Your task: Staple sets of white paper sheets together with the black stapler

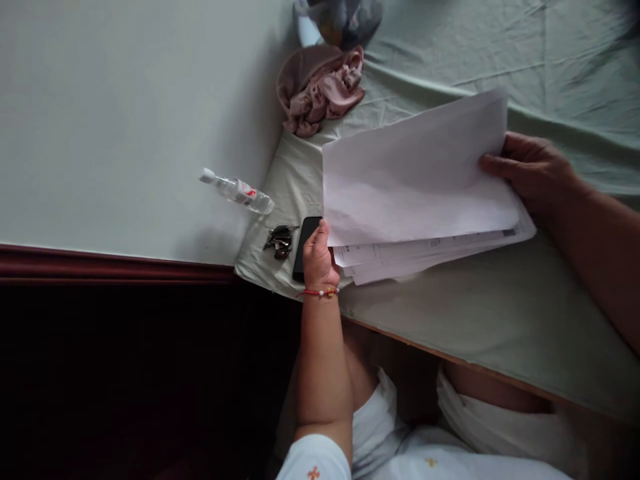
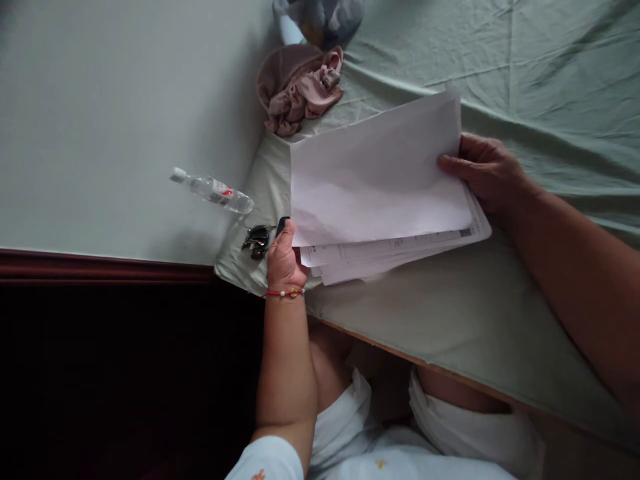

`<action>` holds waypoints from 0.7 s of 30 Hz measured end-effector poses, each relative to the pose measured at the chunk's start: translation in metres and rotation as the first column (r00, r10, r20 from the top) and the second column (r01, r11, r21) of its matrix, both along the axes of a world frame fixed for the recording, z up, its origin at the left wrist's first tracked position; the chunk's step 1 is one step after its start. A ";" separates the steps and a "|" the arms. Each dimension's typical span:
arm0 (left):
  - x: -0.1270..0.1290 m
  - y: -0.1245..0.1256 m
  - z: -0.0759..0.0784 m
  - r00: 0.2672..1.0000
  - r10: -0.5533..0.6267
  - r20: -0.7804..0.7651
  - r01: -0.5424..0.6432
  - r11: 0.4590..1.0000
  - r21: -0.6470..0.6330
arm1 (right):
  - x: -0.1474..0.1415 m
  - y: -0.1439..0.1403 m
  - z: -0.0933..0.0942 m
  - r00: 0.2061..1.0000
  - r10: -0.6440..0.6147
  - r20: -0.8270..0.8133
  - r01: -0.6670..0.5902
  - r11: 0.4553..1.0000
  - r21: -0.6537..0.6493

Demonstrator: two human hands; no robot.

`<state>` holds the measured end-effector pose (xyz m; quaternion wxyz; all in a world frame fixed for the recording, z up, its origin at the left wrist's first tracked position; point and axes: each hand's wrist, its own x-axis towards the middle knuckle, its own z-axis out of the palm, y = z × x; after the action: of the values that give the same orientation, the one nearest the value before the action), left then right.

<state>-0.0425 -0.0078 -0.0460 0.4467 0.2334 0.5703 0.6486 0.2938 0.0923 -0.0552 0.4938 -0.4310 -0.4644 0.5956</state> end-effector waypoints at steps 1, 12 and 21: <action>-0.001 0.000 0.000 1.000 -0.014 -0.012 0.014 1.000 0.000 | 0.000 0.000 0.000 1.000 0.004 -0.008 -0.004 1.000 -0.002; -0.004 0.001 0.002 0.995 0.012 -0.099 0.001 0.992 0.128 | -0.004 -0.002 0.002 0.992 0.126 -0.008 -0.127 0.991 -0.030; -0.007 -0.009 0.010 0.994 0.009 -0.108 0.025 0.950 0.310 | -0.001 -0.007 0.010 0.996 -0.090 -0.012 0.090 0.992 0.091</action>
<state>-0.0498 -0.0167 -0.0356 0.3753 0.3379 0.4835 0.7150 0.2932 0.0849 -0.0447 0.5412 -0.4262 -0.4696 0.5523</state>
